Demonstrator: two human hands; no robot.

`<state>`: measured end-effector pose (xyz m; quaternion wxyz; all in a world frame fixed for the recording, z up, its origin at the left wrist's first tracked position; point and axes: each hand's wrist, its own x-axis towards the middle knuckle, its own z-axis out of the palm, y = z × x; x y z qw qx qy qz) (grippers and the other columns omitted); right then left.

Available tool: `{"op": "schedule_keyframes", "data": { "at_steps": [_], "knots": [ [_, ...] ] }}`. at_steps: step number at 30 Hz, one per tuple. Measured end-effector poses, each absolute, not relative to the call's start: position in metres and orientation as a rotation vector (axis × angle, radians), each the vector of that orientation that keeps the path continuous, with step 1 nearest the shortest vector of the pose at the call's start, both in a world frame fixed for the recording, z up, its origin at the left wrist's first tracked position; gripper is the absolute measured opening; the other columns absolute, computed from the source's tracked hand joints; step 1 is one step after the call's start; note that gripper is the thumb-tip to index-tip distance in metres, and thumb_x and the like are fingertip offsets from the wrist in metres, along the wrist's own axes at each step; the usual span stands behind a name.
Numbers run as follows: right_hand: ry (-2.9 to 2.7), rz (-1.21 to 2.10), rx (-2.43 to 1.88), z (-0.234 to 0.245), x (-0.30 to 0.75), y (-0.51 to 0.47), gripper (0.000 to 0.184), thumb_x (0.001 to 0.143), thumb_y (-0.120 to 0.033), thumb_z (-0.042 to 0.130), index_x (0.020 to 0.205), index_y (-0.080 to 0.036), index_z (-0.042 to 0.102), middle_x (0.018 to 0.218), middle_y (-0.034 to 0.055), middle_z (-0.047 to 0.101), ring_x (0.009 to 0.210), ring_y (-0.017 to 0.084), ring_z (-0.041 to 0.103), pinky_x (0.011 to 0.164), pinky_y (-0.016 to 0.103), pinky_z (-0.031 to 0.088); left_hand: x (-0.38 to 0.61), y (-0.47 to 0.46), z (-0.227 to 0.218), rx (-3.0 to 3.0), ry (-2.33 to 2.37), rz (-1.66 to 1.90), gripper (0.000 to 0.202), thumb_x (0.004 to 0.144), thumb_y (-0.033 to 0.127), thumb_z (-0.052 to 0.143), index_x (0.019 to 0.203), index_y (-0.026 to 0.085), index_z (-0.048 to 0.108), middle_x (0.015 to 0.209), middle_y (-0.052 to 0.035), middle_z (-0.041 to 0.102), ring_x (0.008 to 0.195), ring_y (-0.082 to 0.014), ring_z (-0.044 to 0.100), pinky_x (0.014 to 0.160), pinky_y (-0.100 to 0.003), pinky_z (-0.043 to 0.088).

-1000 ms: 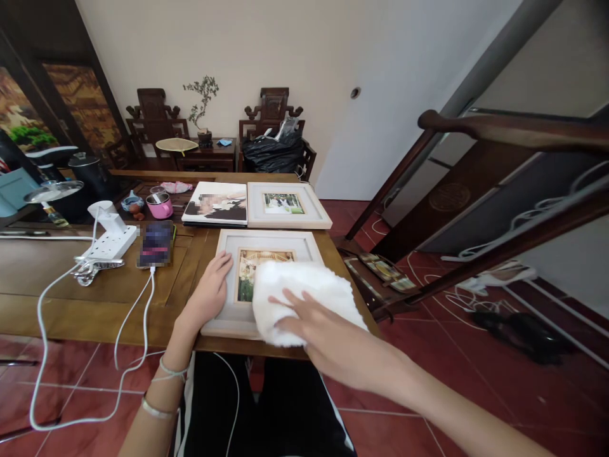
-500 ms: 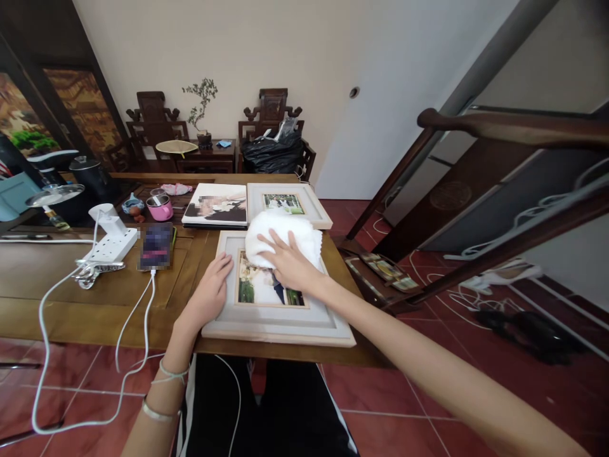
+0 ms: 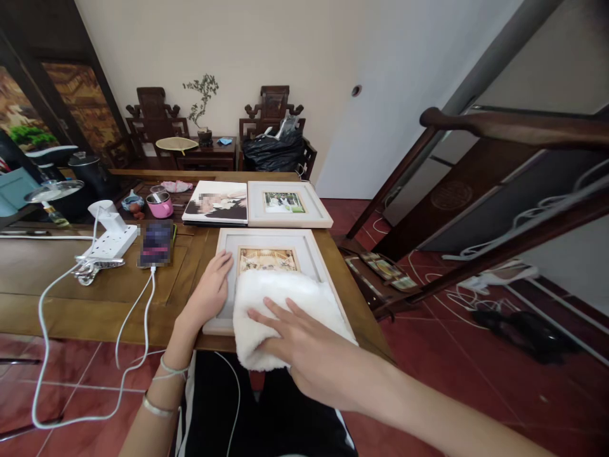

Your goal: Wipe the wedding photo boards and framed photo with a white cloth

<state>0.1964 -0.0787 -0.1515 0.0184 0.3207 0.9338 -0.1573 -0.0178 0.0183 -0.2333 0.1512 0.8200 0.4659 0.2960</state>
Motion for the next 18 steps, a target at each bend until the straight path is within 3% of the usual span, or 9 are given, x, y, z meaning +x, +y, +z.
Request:
{"op": "schedule_keyframes", "data": {
  "at_steps": [5, 12, 15, 18],
  "knots": [
    [2.960, -0.316, 1.186, -0.177, 0.195, -0.041, 0.063, 0.064, 0.005, 0.041, 0.120, -0.021, 0.055, 0.146, 0.0057, 0.030, 0.136, 0.030, 0.013, 0.108, 0.055, 0.017, -0.017, 0.015, -0.231, 2.293, 1.357, 0.884, 0.045, 0.092, 0.023, 0.028, 0.136, 0.012, 0.035, 0.144, -0.0120, 0.033, 0.134, -0.0196, 0.027, 0.112, -0.039, 0.021],
    [2.873, 0.162, 1.433, -0.188, 0.175, 0.049, 0.066, 0.067, 0.008, 0.045, 0.127, -0.019, 0.047, 0.150, 0.0075, 0.018, 0.135, 0.040, 0.007, 0.098, 0.068, 0.021, -0.016, 0.013, -0.227, 2.236, 1.317, 0.982, 0.051, 0.095, 0.032, 0.029, 0.143, 0.018, 0.018, 0.149, -0.0093, 0.024, 0.137, -0.0193, 0.021, 0.113, -0.039, 0.017],
    [2.872, 0.144, 1.315, -0.188, 0.160, 0.049, 0.058, 0.072, 0.007, 0.042, 0.124, -0.018, 0.049, 0.149, 0.0083, 0.019, 0.134, 0.042, 0.007, 0.096, 0.071, 0.020, -0.015, 0.013, -0.227, 2.195, 1.325, 1.057, 0.057, 0.095, 0.034, 0.030, 0.144, 0.019, 0.007, 0.151, -0.0098, 0.016, 0.137, -0.0209, 0.018, 0.113, -0.041, 0.016],
    [2.875, 0.000, 1.251, -0.185, 0.151, 0.023, 0.054, 0.073, 0.005, 0.044, 0.122, -0.016, 0.051, 0.148, 0.0107, 0.022, 0.133, 0.044, 0.011, 0.096, 0.070, 0.022, -0.016, 0.013, -0.227, 2.141, 1.332, 1.087, 0.057, 0.095, 0.036, 0.029, 0.144, 0.020, 0.006, 0.151, -0.0094, 0.015, 0.137, -0.0218, 0.019, 0.112, -0.041, 0.017]
  ]
}}
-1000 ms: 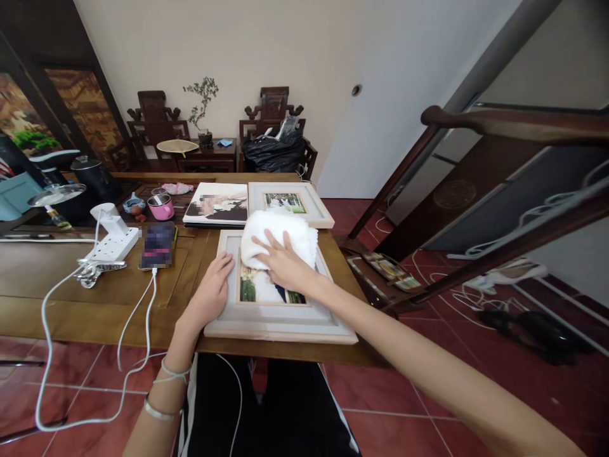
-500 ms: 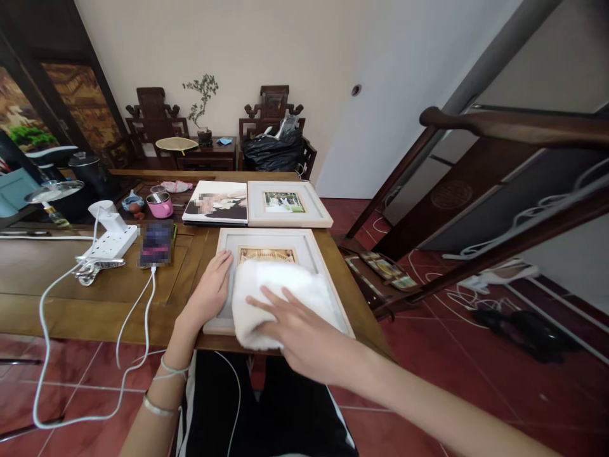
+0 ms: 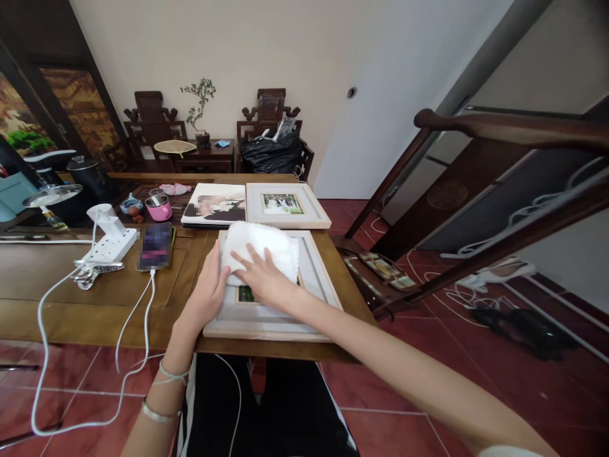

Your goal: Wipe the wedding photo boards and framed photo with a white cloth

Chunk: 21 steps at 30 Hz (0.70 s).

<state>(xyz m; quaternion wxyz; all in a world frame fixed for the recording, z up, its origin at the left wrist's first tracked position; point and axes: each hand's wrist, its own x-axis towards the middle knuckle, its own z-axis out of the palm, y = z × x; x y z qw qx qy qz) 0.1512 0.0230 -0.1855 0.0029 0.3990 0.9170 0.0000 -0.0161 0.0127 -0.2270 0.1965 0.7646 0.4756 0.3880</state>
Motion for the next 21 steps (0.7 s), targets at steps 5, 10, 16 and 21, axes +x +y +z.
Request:
{"op": "schedule_keyframes", "data": {
  "at_steps": [5, 10, 16, 21],
  "knots": [
    [2.908, -0.316, 1.043, -0.170, 0.165, -0.037, 0.052, 0.067, 0.005, 0.044, 0.112, -0.017, 0.058, 0.146, 0.0081, 0.029, 0.134, 0.039, 0.014, 0.099, 0.065, 0.023, -0.017, 0.011, -0.227, 2.106, 1.358, 1.044, 0.052, 0.095, 0.035, 0.025, 0.143, 0.020, 0.015, 0.149, -0.0081, 0.023, 0.136, -0.0203, 0.022, 0.112, -0.041, 0.018],
    [2.866, -0.474, 1.129, -0.148, 0.198, -0.070, 0.058, 0.063, 0.007, 0.038, 0.110, -0.018, 0.060, 0.139, 0.0080, 0.041, 0.134, 0.032, 0.022, 0.102, 0.057, 0.027, -0.017, 0.015, -0.233, 2.288, 1.392, 0.879, 0.043, 0.091, 0.025, 0.033, 0.131, 0.010, 0.042, 0.147, -0.0137, 0.027, 0.138, -0.0232, 0.017, 0.113, -0.044, 0.017],
    [2.821, -0.450, 1.245, -0.147, 0.206, -0.072, 0.058, 0.063, 0.006, 0.038, 0.111, -0.018, 0.060, 0.133, 0.0097, 0.048, 0.133, 0.031, 0.025, 0.104, 0.057, 0.026, -0.017, 0.019, -0.241, 2.329, 1.395, 0.919, 0.046, 0.084, 0.010, 0.032, 0.128, 0.011, 0.045, 0.144, -0.0145, 0.031, 0.137, -0.0229, 0.019, 0.112, -0.045, 0.021],
    [2.957, -0.426, 1.107, -0.162, 0.170, -0.069, 0.050, 0.066, 0.001, 0.042, 0.110, -0.015, 0.060, 0.140, 0.0104, 0.039, 0.134, 0.036, 0.016, 0.106, 0.059, 0.018, -0.017, 0.020, -0.237, 2.281, 1.405, 0.932, 0.045, 0.085, 0.010, 0.031, 0.127, 0.011, 0.045, 0.143, -0.0140, 0.033, 0.137, -0.0227, 0.020, 0.111, -0.046, 0.022]
  ]
}}
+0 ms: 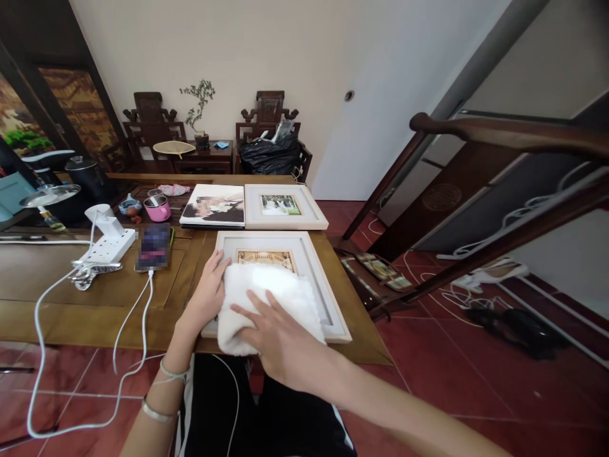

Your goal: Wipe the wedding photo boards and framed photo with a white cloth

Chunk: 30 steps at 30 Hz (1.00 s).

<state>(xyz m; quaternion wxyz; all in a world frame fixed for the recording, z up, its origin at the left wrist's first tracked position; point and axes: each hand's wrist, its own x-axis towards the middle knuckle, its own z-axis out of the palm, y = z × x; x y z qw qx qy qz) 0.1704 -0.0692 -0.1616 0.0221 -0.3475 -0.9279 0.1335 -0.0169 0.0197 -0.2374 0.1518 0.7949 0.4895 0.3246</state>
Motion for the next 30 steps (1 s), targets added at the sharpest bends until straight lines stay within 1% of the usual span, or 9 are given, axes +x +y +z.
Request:
{"op": "schedule_keyframes", "data": {
  "at_steps": [2, 6, 10, 13, 16, 21, 25, 27, 30],
  "knots": [
    [-2.853, 0.414, -1.078, -0.165, 0.166, -0.069, 0.049, 0.067, 0.001, 0.042, 0.109, -0.014, 0.060, 0.139, 0.0109, 0.041, 0.134, 0.035, 0.018, 0.107, 0.057, 0.018, -0.018, 0.019, -0.235, 2.280, 1.400, 0.906, 0.045, 0.085, 0.011, 0.032, 0.127, 0.012, 0.045, 0.144, -0.0136, 0.032, 0.137, -0.0229, 0.020, 0.111, -0.046, 0.022],
    [-2.793, 0.420, -1.146, -0.168, 0.191, -0.076, 0.058, 0.061, 0.006, 0.039, 0.110, -0.017, 0.060, 0.140, 0.0076, 0.040, 0.135, 0.031, 0.017, 0.107, 0.056, 0.020, -0.019, 0.018, -0.232, 2.300, 1.371, 0.893, 0.044, 0.085, 0.011, 0.031, 0.127, 0.013, 0.045, 0.144, -0.0131, 0.031, 0.137, -0.0226, 0.019, 0.112, -0.046, 0.020],
    [-2.754, 0.377, -1.339, -0.167, 0.236, -0.088, 0.058, 0.054, 0.008, 0.037, 0.098, -0.018, 0.065, 0.138, 0.0068, 0.044, 0.135, 0.026, 0.018, 0.109, 0.054, 0.020, -0.020, 0.016, -0.231, 2.289, 1.367, 0.873, 0.044, 0.085, 0.011, 0.031, 0.127, 0.012, 0.046, 0.144, -0.0130, 0.031, 0.138, -0.0231, 0.018, 0.112, -0.046, 0.020],
    [-2.731, 0.319, -1.393, -0.167, 0.257, -0.092, 0.057, 0.053, 0.008, 0.036, 0.093, -0.020, 0.065, 0.137, 0.0049, 0.044, 0.135, 0.023, 0.020, 0.110, 0.052, 0.020, -0.020, 0.016, -0.231, 2.296, 1.348, 0.884, 0.045, 0.084, 0.010, 0.033, 0.126, 0.015, 0.047, 0.145, -0.0107, 0.030, 0.138, -0.0231, 0.017, 0.112, -0.047, 0.019],
    [-2.744, 0.277, -1.345, -0.169, 0.254, -0.091, 0.055, 0.055, 0.007, 0.038, 0.095, -0.020, 0.066, 0.138, 0.0054, 0.043, 0.136, 0.025, 0.018, 0.109, 0.055, 0.018, -0.019, 0.016, -0.230, 2.297, 1.343, 0.887, 0.045, 0.083, 0.009, 0.033, 0.125, 0.016, 0.047, 0.145, -0.0101, 0.030, 0.138, -0.0229, 0.016, 0.112, -0.048, 0.019],
    [-2.771, 0.330, -1.161, -0.174, 0.207, -0.080, 0.055, 0.062, 0.004, 0.042, 0.107, -0.019, 0.063, 0.141, 0.0068, 0.039, 0.136, 0.030, 0.016, 0.109, 0.057, 0.014, -0.018, 0.015, -0.226, 2.288, 1.347, 0.878, 0.043, 0.085, 0.010, 0.030, 0.124, 0.013, 0.048, 0.144, -0.0113, 0.032, 0.138, -0.0214, 0.015, 0.112, -0.045, 0.019],
    [-2.774, 0.341, -1.023, -0.177, 0.180, -0.073, 0.047, 0.070, 0.000, 0.043, 0.110, -0.018, 0.061, 0.142, 0.0086, 0.037, 0.135, 0.032, 0.017, 0.108, 0.057, 0.014, -0.019, 0.016, -0.223, 2.279, 1.342, 0.859, 0.042, 0.087, 0.012, 0.030, 0.124, 0.014, 0.049, 0.145, -0.0106, 0.031, 0.138, -0.0214, 0.015, 0.112, -0.045, 0.019],
    [-2.777, 0.343, -1.009, -0.178, 0.184, -0.075, 0.048, 0.069, 0.002, 0.041, 0.109, -0.018, 0.061, 0.143, 0.0079, 0.035, 0.135, 0.031, 0.017, 0.108, 0.057, 0.015, -0.020, 0.016, -0.223, 2.282, 1.327, 0.856, 0.042, 0.086, 0.013, 0.030, 0.123, 0.016, 0.051, 0.145, -0.0089, 0.032, 0.138, -0.0215, 0.015, 0.112, -0.046, 0.019],
    [-2.772, 0.314, -1.074, -0.179, 0.209, -0.084, 0.054, 0.060, 0.008, 0.038, 0.101, -0.018, 0.063, 0.144, 0.0060, 0.034, 0.136, 0.028, 0.015, 0.109, 0.056, 0.016, -0.020, 0.015, -0.221, 2.295, 1.310, 0.859, 0.042, 0.086, 0.012, 0.030, 0.121, 0.019, 0.052, 0.145, -0.0065, 0.032, 0.139, -0.0218, 0.013, 0.111, -0.047, 0.019]
  ]
}}
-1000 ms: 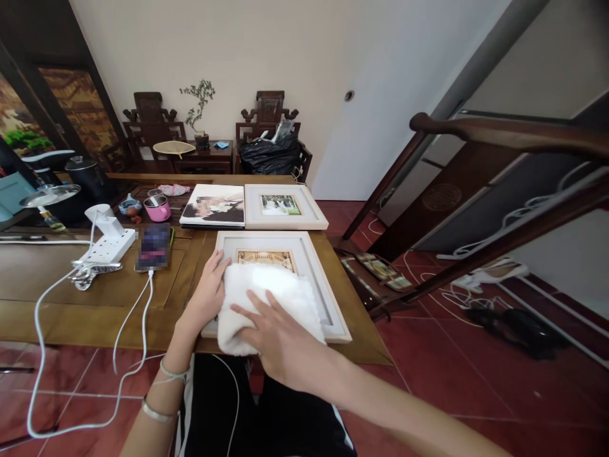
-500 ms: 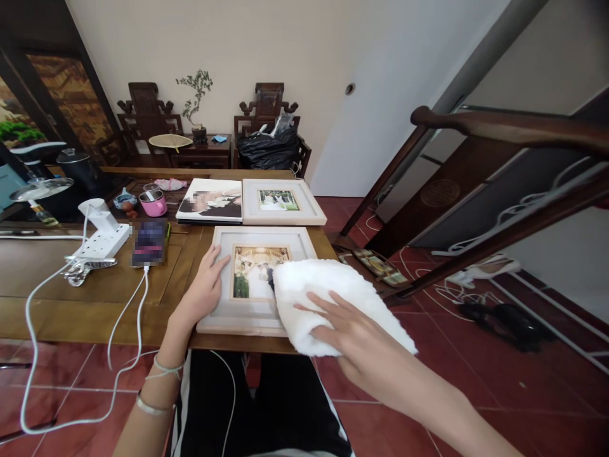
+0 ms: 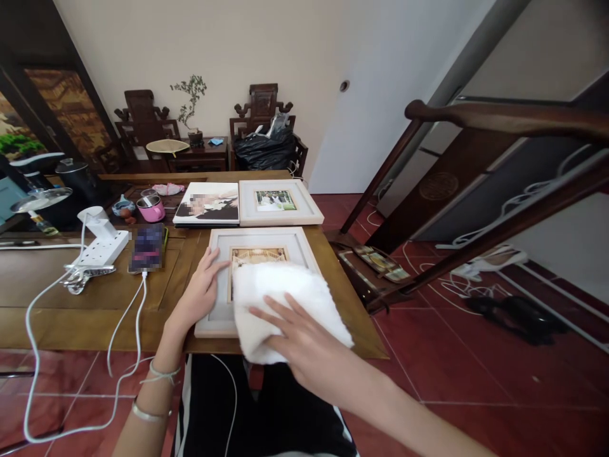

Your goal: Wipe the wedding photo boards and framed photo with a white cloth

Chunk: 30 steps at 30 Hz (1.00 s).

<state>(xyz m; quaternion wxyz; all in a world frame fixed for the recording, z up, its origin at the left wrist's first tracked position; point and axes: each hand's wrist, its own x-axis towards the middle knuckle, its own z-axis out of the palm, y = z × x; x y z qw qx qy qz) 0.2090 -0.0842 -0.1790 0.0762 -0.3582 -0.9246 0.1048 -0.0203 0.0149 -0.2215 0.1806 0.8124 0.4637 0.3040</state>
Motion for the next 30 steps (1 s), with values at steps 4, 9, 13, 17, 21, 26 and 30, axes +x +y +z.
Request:
{"op": "schedule_keyframes", "data": {
  "at_steps": [4, 9, 13, 17, 21, 26, 30],
  "knots": [
    [-2.733, 0.182, -1.217, -0.185, 0.258, -0.100, 0.051, 0.051, 0.010, 0.034, 0.083, -0.017, 0.064, 0.140, 0.0079, 0.039, 0.135, 0.027, 0.019, 0.109, 0.056, 0.017, -0.020, 0.014, -0.220, 2.300, 1.314, 0.826, 0.043, 0.085, 0.011, 0.030, 0.121, 0.019, 0.053, 0.146, -0.0058, 0.030, 0.139, -0.0223, 0.012, 0.111, -0.048, 0.019],
    [-2.570, 0.053, -1.461, -0.193, 0.304, -0.078, 0.044, 0.055, 0.008, 0.034, 0.080, -0.018, 0.059, 0.128, 0.0129, 0.052, 0.121, 0.026, 0.046, 0.095, 0.045, 0.042, -0.019, 0.015, -0.220, 2.299, 1.261, 0.865, 0.047, 0.082, 0.007, 0.031, 0.121, 0.019, 0.054, 0.144, -0.0056, 0.035, 0.137, -0.0217, 0.019, 0.111, -0.047, 0.021],
    [-2.312, -0.183, -1.760, -0.181, 0.296, -0.014, 0.037, 0.068, 0.003, 0.036, 0.093, -0.014, 0.056, 0.104, 0.0178, 0.060, 0.095, 0.029, 0.059, 0.073, 0.038, 0.050, -0.018, 0.016, -0.221, 2.282, 1.276, 0.890, 0.051, 0.078, 0.004, 0.032, 0.122, 0.018, 0.053, 0.140, -0.0073, 0.041, 0.136, -0.0211, 0.025, 0.111, -0.046, 0.022],
    [-2.404, -0.408, -1.375, -0.169, 0.237, 0.048, 0.040, 0.073, 0.004, 0.040, 0.105, -0.015, 0.055, 0.135, 0.0156, 0.042, 0.128, 0.028, 0.033, 0.100, 0.046, 0.031, -0.018, 0.019, -0.224, 2.273, 1.298, 0.902, 0.050, 0.078, 0.005, 0.033, 0.122, 0.015, 0.053, 0.138, -0.0098, 0.042, 0.134, -0.0216, 0.028, 0.111, -0.045, 0.023],
    [-2.759, -0.307, -1.054, -0.175, 0.175, 0.075, 0.039, 0.080, -0.003, 0.045, 0.116, -0.019, 0.051, 0.131, 0.0130, 0.047, 0.129, 0.024, 0.033, 0.103, 0.044, 0.024, -0.017, 0.020, -0.222, 2.289, 1.281, 0.924, 0.048, 0.078, 0.006, 0.035, 0.119, 0.017, 0.056, 0.135, -0.0086, 0.046, 0.131, -0.0219, 0.034, 0.110, -0.044, 0.026],
    [-2.816, -0.302, -1.081, -0.185, 0.169, 0.076, 0.039, 0.081, -0.004, 0.047, 0.118, -0.017, 0.050, 0.116, 0.0142, 0.057, 0.116, 0.024, 0.047, 0.098, 0.039, 0.028, -0.017, 0.021, -0.217, 2.281, 1.284, 0.911, 0.046, 0.078, 0.007, 0.036, 0.117, 0.019, 0.058, 0.133, -0.0067, 0.049, 0.130, -0.0225, 0.037, 0.109, -0.045, 0.028],
    [-2.828, -0.329, -1.251, -0.178, 0.208, 0.068, 0.046, 0.074, 0.003, 0.045, 0.114, -0.019, 0.052, 0.104, 0.0114, 0.061, 0.100, 0.023, 0.054, 0.089, 0.035, 0.034, -0.018, 0.020, -0.216, 2.266, 1.299, 0.875, 0.048, 0.078, 0.003, 0.032, 0.115, 0.018, 0.059, 0.134, -0.0066, 0.048, 0.130, -0.0218, 0.037, 0.109, -0.046, 0.028]
  ]
}}
